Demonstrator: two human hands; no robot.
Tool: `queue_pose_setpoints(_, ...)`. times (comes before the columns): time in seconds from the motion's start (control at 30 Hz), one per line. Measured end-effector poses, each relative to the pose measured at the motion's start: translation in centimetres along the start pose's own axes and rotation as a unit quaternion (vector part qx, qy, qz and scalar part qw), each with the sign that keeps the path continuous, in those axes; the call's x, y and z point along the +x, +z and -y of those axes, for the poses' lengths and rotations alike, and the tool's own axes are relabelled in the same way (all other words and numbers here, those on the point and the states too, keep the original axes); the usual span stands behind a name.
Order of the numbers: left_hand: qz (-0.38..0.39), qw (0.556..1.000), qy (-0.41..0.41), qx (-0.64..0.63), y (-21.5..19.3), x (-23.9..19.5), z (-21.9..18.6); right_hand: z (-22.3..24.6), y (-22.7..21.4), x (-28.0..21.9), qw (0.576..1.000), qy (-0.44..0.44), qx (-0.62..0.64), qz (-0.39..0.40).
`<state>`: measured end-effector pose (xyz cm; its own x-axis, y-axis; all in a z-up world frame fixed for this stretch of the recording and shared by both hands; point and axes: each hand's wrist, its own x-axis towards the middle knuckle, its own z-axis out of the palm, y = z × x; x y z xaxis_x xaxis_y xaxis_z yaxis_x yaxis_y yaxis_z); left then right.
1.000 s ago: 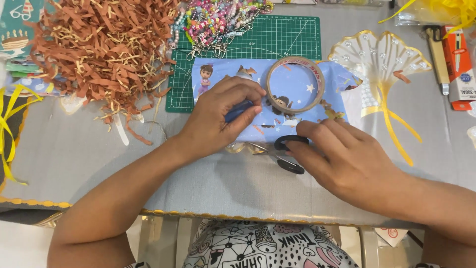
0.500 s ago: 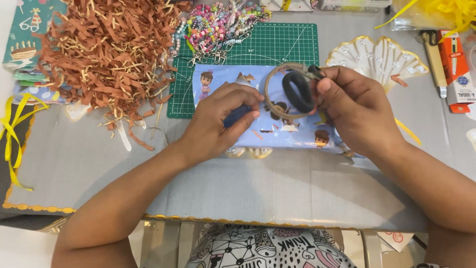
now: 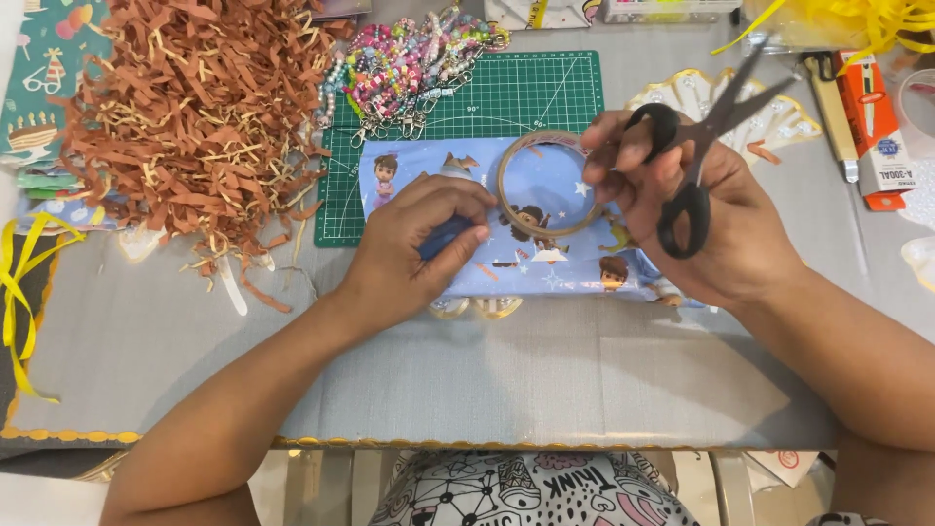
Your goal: Wrapping a small cardboard box with decorative paper using tape and scissors.
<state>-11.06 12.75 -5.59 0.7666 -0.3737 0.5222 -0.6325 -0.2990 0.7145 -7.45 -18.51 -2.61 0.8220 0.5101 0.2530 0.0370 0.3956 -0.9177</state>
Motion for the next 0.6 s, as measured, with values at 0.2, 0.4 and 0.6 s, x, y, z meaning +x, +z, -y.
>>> queue_pose_setpoints(0.2, -0.006, 1.000, 0.005, 0.002, 0.1, 0.0, 0.2, 0.6, 0.6, -0.6, 0.989, 0.110, 0.093, -0.016)
queue_pose_setpoints(0.4, -0.008, 1.000, 0.008, 0.004, 0.2, 0.0, 0.2, 1.2, 0.2, -0.9, 0.963, 0.145, 0.227, 0.012)
queue_pose_setpoints(0.6, -0.004, 1.000, 0.002, -0.005, 0.2, -0.1, 0.2, 1.9, -0.8, -1.3, 0.980, 0.133, 0.104, 0.102)
